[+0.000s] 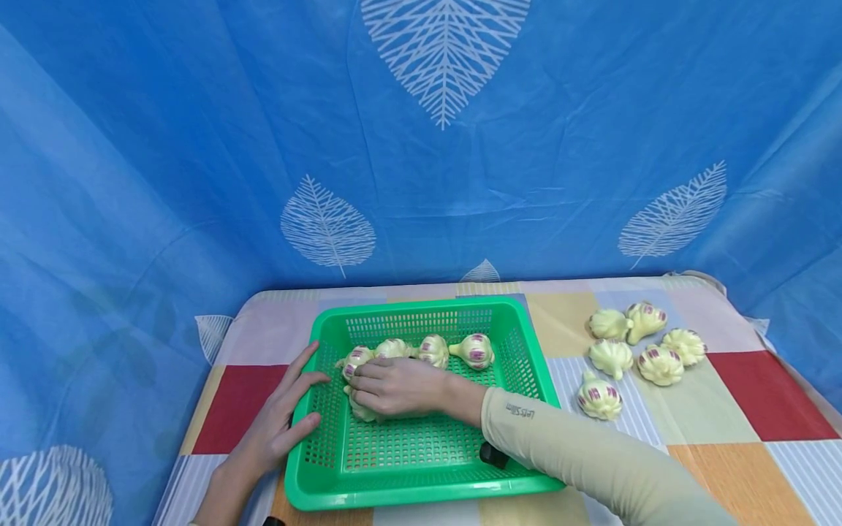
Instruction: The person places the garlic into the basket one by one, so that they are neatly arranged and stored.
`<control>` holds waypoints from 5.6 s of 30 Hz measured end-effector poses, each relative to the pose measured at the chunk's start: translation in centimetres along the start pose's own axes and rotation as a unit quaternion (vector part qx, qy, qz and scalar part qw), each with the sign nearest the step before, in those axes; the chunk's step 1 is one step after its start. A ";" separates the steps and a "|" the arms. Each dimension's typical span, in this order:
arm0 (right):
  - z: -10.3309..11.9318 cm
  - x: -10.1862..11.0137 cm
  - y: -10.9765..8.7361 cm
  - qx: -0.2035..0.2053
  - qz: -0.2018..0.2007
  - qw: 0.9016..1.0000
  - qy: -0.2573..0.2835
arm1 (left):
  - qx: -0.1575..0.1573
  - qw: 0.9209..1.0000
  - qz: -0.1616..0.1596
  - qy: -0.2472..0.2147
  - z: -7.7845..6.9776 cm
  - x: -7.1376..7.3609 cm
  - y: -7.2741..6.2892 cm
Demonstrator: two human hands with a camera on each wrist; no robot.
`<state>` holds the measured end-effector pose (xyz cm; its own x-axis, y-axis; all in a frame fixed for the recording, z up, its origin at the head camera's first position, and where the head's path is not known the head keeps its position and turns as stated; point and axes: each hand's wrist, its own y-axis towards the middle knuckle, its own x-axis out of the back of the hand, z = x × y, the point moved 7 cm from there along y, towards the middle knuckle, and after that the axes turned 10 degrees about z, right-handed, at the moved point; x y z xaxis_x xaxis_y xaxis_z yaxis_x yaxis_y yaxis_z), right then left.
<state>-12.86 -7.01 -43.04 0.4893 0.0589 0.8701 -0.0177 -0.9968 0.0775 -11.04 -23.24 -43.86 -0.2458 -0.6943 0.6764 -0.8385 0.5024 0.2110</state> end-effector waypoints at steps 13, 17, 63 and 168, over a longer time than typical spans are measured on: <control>-0.3 -0.6 1.1 -0.028 0.083 0.995 0.046 | -0.008 1.000 0.001 -0.006 -0.1 -0.1 -0.1; -0.8 -0.3 0.3 -0.039 0.103 0.991 0.081 | -0.008 1.000 0.001 -0.006 -0.1 -0.1 -0.1; -4.2 7.9 -18.2 -0.248 0.070 0.913 0.315 | 0.014 1.000 0.002 0.005 -0.2 0.0 0.0; -4.0 6.5 -32.2 -0.459 -0.266 0.588 0.610 | 0.009 1.000 -0.003 -0.024 -0.1 -0.1 0.1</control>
<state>-12.60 25.64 -37.92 -0.3417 0.9027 0.2615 -0.8830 -0.4037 0.2395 -11.05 -23.12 -43.86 -0.2626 -0.7215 0.6407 -0.8492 0.4881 0.2017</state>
